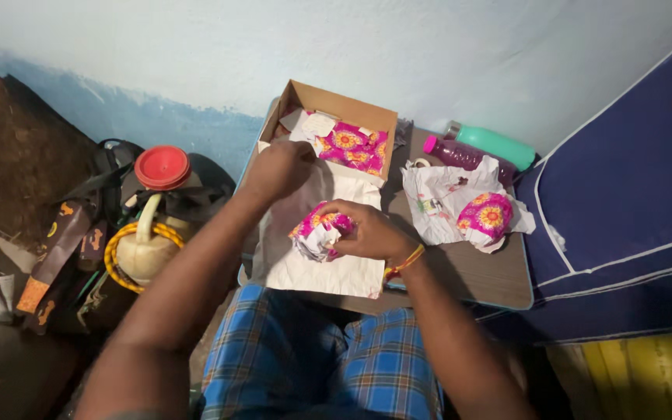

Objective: The person sits on a bed with a small table and wraps small items in pink floral wrapping paper, folding the paper around each item and placing the wrapped pieces into an open cardboard box lined with the same paper.

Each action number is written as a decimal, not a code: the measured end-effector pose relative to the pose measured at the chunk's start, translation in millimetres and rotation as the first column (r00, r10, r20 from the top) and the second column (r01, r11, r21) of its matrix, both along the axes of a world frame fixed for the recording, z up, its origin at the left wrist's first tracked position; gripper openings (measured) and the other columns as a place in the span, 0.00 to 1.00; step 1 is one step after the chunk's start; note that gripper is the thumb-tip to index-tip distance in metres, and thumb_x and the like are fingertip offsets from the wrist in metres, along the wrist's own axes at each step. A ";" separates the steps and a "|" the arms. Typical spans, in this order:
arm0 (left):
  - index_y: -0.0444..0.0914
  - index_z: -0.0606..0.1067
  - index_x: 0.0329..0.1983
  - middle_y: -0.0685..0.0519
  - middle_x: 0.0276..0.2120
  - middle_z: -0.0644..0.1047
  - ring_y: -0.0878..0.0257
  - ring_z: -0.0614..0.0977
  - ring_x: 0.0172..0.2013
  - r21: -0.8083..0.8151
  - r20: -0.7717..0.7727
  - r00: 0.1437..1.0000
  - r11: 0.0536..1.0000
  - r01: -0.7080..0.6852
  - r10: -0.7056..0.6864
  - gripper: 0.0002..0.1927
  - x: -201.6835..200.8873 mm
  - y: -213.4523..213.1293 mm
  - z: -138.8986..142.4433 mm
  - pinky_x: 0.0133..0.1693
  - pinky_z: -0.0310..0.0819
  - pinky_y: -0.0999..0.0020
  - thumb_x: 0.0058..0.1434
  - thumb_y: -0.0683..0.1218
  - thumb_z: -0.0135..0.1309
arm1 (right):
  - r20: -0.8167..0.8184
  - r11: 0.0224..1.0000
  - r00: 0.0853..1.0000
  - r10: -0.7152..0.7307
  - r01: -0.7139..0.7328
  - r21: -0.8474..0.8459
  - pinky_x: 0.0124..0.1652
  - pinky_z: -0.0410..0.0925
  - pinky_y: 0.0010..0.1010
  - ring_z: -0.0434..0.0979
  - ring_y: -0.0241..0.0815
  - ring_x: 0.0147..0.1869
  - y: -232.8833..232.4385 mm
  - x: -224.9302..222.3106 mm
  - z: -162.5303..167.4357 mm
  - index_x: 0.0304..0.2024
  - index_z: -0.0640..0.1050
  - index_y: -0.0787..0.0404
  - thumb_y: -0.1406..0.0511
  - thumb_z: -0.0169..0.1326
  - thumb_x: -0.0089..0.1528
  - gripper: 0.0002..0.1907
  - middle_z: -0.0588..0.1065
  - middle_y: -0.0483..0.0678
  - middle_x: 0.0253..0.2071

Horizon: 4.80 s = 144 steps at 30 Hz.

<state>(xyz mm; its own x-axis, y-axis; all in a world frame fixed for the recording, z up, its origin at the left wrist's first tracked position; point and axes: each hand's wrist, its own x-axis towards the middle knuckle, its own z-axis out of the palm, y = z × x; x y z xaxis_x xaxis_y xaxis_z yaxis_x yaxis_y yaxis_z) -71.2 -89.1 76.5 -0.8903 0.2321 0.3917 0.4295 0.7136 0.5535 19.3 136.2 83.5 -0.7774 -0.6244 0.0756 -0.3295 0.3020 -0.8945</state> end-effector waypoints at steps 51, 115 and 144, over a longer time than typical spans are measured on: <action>0.32 0.81 0.38 0.47 0.27 0.83 0.65 0.85 0.28 0.445 0.243 0.924 0.812 -0.376 0.295 0.16 93.9 -25.8 -11.2 0.34 0.78 0.66 0.56 0.50 0.64 | -0.221 0.995 0.974 0.052 -0.031 0.099 0.57 0.70 0.33 0.77 0.37 0.53 -25.4 -37.1 6.7 0.66 0.74 0.50 0.70 0.64 0.51 0.38 0.77 0.47 0.54; 0.40 0.81 0.53 0.46 0.34 0.80 0.58 0.82 0.30 0.396 0.011 0.994 0.913 -0.101 0.105 0.17 102.6 -15.1 -23.7 0.36 0.77 0.63 0.62 0.48 0.62 | -0.569 0.915 0.717 -0.402 0.329 -0.231 0.58 0.72 0.36 0.79 0.49 0.61 -47.7 24.4 -41.4 0.51 0.82 0.62 0.66 0.65 0.61 0.16 0.78 0.52 0.56; 0.42 0.80 0.56 0.47 0.33 0.77 0.57 0.82 0.30 0.304 0.010 0.993 0.945 -0.119 0.122 0.23 111.2 -2.8 -16.4 0.36 0.77 0.61 0.57 0.50 0.64 | -0.400 0.640 0.522 -0.753 0.722 -0.262 0.43 0.71 0.33 0.76 0.42 0.44 9.7 -5.7 -107.9 0.54 0.76 0.67 0.64 0.67 0.54 0.27 0.77 0.53 0.46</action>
